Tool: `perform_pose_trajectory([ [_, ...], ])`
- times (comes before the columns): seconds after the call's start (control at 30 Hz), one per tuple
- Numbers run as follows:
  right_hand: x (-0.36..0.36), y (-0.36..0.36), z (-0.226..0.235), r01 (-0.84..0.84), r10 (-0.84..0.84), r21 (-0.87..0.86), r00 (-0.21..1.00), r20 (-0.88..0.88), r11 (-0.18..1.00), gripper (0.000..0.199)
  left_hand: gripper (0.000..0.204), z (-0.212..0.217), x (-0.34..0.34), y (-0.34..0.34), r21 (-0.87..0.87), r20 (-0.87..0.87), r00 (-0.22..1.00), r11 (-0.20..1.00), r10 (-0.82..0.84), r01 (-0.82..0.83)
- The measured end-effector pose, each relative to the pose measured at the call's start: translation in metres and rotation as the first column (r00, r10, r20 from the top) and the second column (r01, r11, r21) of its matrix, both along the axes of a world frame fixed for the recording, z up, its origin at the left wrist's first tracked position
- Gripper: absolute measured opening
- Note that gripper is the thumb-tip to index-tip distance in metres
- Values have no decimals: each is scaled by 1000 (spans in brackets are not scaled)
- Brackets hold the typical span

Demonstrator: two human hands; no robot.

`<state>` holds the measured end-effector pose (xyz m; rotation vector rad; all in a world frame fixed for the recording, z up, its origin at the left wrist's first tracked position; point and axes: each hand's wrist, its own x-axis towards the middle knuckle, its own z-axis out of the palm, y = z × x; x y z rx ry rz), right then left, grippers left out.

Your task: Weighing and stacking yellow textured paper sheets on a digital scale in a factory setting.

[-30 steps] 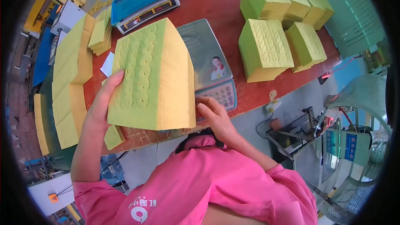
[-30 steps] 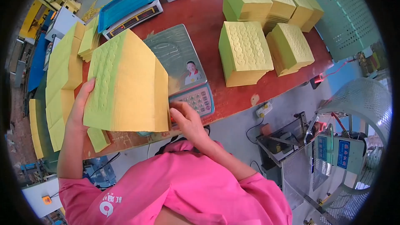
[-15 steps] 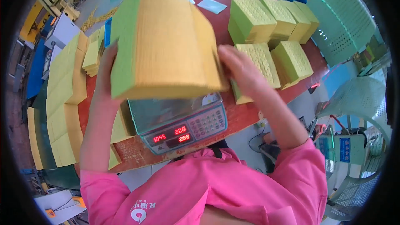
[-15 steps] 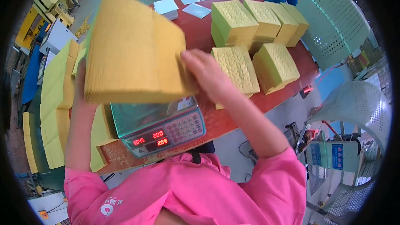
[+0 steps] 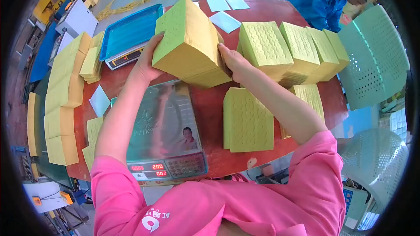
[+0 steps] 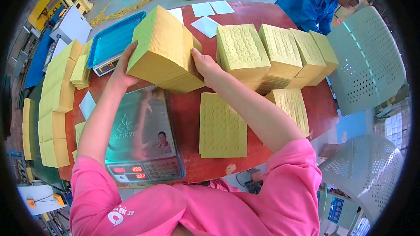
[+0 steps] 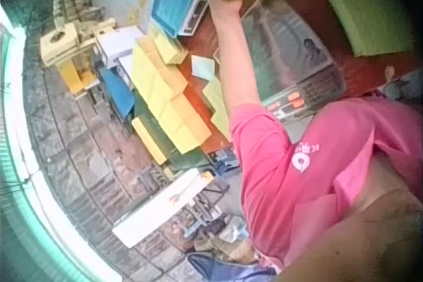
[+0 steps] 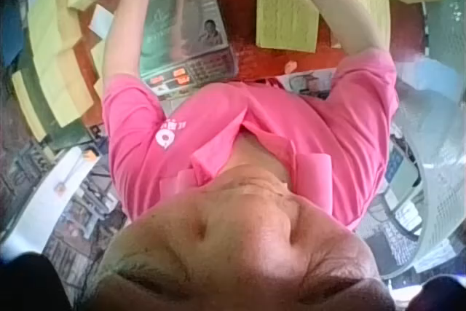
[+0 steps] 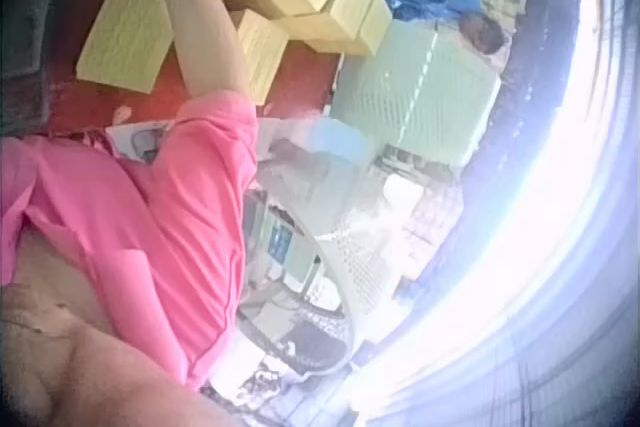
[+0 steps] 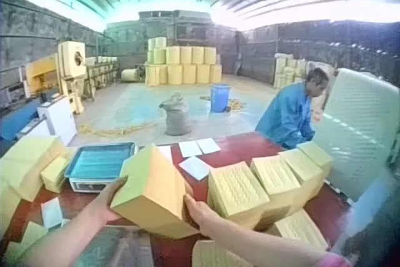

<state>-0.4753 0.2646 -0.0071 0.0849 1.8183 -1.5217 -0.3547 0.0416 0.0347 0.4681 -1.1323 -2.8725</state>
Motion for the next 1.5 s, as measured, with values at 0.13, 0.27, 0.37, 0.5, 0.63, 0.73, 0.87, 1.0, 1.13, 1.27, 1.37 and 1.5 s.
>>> perform_pose_trajectory([
  [0.13,-14,3,-23,2,0,64,1000,-24,998,60,44,-23,-21,1,-4,10,1000,1000,-17,17],
  [0.27,-20,9,-38,-22,19,89,999,35,996,64,52,-41,-37,9,-93,55,991,987,-125,130],
  [0.37,-20,10,-40,42,-2,294,991,-136,955,65,56,-44,-42,11,-92,62,986,983,-153,158],
  [0.5,-8,13,-8,12,4,191,997,-83,981,66,56,-39,-43,20,-171,118,987,977,-107,126],
  [0.63,8,25,32,101,-28,206,944,-329,973,65,61,-27,-44,49,-113,148,949,949,-278,295],
  [0.73,39,43,68,117,-76,49,861,-503,992,60,62,-16,-47,69,-250,194,934,906,-300,342],
  [0.87,77,102,99,76,-132,-114,755,-642,991,44,62,-25,-72,91,-480,228,919,784,-320,393],
  [1.0,78,182,103,3,-178,-266,752,-635,964,37,62,-11,-60,104,-502,184,956,814,-231,293],
  [1.13,48,270,107,162,-369,-343,598,-711,925,33,65,-20,-60,84,-335,146,969,911,-201,239],
  [1.27,-24,379,70,351,-542,-425,383,-748,834,40,62,-28,-44,76,-254,128,975,944,-184,211],
  [1.37,-83,447,23,523,-551,-287,463,-695,802,61,52,-50,-24,36,-720,309,931,591,-197,364],
  [1.5,-140,526,-32,536,-517,-151,641,-567,831,75,50,-54,-35,57,-837,397,904,343,-158,427],
])
